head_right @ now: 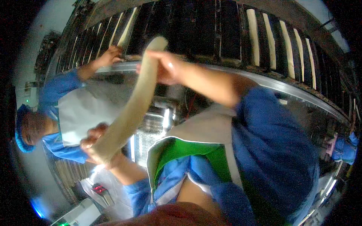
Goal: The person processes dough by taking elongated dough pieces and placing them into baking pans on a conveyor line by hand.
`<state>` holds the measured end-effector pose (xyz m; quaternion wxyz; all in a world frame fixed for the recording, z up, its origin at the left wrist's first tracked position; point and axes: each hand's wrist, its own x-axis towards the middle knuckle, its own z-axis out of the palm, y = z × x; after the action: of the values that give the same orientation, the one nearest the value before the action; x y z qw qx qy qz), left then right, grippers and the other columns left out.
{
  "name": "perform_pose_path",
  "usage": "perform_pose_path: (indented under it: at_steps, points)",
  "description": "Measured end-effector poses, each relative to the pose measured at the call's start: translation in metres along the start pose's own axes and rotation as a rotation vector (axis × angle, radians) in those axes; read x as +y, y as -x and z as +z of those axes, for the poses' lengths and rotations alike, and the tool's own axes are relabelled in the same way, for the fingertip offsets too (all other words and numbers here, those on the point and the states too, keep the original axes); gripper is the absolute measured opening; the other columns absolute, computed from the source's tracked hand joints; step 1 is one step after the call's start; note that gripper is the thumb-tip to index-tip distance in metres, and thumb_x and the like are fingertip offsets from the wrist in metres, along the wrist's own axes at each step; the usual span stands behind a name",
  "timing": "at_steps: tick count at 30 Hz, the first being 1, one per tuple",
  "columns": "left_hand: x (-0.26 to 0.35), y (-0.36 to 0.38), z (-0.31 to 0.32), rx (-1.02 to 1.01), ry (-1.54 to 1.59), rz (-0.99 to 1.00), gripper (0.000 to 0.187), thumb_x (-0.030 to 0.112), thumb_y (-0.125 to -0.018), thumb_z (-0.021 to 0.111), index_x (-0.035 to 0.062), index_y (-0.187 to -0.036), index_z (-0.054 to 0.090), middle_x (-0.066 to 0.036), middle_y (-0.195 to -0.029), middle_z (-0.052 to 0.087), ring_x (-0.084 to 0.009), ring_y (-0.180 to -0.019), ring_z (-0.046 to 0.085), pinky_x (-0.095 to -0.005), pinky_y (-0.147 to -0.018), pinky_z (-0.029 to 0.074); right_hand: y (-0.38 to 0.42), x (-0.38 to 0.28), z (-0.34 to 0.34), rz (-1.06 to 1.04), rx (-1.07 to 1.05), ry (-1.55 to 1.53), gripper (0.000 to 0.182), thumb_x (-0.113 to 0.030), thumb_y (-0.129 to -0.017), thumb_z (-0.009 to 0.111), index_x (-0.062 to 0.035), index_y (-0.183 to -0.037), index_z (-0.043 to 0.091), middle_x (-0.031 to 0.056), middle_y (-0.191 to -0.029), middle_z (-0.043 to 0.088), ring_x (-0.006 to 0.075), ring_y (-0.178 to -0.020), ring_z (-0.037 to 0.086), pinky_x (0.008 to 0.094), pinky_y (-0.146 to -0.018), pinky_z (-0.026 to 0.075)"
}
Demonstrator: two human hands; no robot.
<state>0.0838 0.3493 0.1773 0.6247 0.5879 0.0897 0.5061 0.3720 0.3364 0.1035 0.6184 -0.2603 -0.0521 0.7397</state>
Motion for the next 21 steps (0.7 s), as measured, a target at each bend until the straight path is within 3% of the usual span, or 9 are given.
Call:
perform_pose_path:
  at_steps: [4,8,9,11,14,15,16,19,21]
  points:
    - [-0.038,-0.029,0.054,-0.220,-0.042,0.021,0.044,0.023,-0.066,0.078,0.0020,-0.098,0.056,-0.021,-0.100,0.059,-0.0325,-0.097,0.057,-0.0419,-0.082,0.046,0.038,-0.066,-0.016,-0.206,0.286,0.295,0.044,-0.031,-0.082,0.061,0.0001,-0.111,0.049,0.0141,-0.103,0.059,0.0275,-0.099,0.057,0.0458,-0.089,0.044]
    - [-0.090,-0.056,0.096,-0.411,-0.442,0.109,0.034,0.005,-0.060,0.074,0.0026,-0.091,0.061,-0.015,-0.103,0.062,-0.0260,-0.096,0.060,-0.0344,-0.079,0.048,0.032,-0.135,-0.042,-0.325,0.445,0.651,0.037,-0.028,-0.087,0.057,-0.0005,-0.111,0.050,0.0133,-0.099,0.060,0.0241,-0.086,0.063,0.0381,-0.075,0.053]
    - [-0.101,-0.063,0.116,-0.327,-0.507,0.137,0.034,-0.002,-0.061,0.071,0.0044,-0.092,0.061,-0.014,-0.105,0.061,-0.0278,-0.097,0.060,-0.0336,-0.081,0.048,0.023,-0.152,-0.048,-0.329,0.499,0.752,0.043,-0.033,-0.087,0.056,0.0002,-0.114,0.048,0.0129,-0.100,0.060,0.0233,-0.085,0.064,0.0362,-0.076,0.053]
    - [-0.135,-0.067,0.123,-0.346,-0.714,0.089,0.041,-0.002,-0.061,0.071,0.0074,-0.099,0.060,-0.015,-0.115,0.056,-0.0317,-0.104,0.055,-0.0360,-0.084,0.047,0.016,-0.173,-0.064,-0.366,0.584,1.027,0.054,-0.040,-0.086,0.054,0.0036,-0.117,0.045,0.0160,-0.105,0.059,0.0261,-0.093,0.062,0.0417,-0.079,0.052]
    - [-0.152,-0.022,0.103,-0.485,-1.145,-0.198,0.040,0.005,-0.064,0.072,0.0094,-0.101,0.060,-0.016,-0.121,0.051,-0.0324,-0.108,0.051,-0.0389,-0.086,0.045,0.017,-0.175,-0.102,-0.358,0.923,1.960,0.061,-0.043,-0.084,0.055,0.0006,-0.125,0.042,0.0217,-0.125,0.046,0.0330,-0.116,0.046,0.0427,-0.097,0.037]
    - [-0.147,-0.003,0.093,-0.500,-1.157,-0.256,0.040,0.007,-0.065,0.071,0.0095,-0.103,0.060,-0.016,-0.122,0.050,-0.0327,-0.109,0.050,-0.0391,-0.087,0.045,0.034,-0.156,-0.112,-0.604,0.878,2.089,0.057,-0.041,-0.080,0.059,-0.0011,-0.119,0.050,0.0232,-0.114,0.052,0.0383,-0.107,0.051,0.0406,-0.091,0.042]
    - [-0.144,0.022,0.078,-0.445,-1.117,-0.313,0.039,0.007,-0.066,0.070,0.0086,-0.103,0.060,-0.016,-0.120,0.052,-0.0329,-0.107,0.051,-0.0389,-0.087,0.045,0.054,-0.142,-0.113,-0.568,0.735,2.114,0.046,-0.037,-0.082,0.058,-0.0043,-0.114,0.054,0.0218,-0.110,0.052,0.0369,-0.104,0.051,0.0416,-0.089,0.042]
    - [-0.109,0.102,0.039,-0.300,-1.189,-0.551,0.036,0.007,-0.068,0.068,0.0073,-0.103,0.060,-0.014,-0.113,0.056,-0.0330,-0.102,0.054,-0.0396,-0.086,0.045,0.117,-0.083,-0.090,-0.233,0.425,2.153,0.030,-0.034,-0.082,0.057,-0.0041,-0.083,0.060,0.0164,-0.092,0.057,0.0325,-0.086,0.056,0.0425,-0.074,0.046]
    - [-0.111,0.180,-0.005,-0.106,-1.170,-0.490,0.033,0.007,-0.069,0.067,0.0077,-0.101,0.060,-0.013,-0.109,0.059,-0.0333,-0.100,0.055,-0.0402,-0.086,0.045,0.135,-0.054,-0.089,0.115,0.274,2.297,0.041,-0.044,-0.079,0.057,-0.0044,-0.086,0.062,0.0175,-0.086,0.060,0.0316,-0.089,0.056,0.0434,-0.081,0.044]
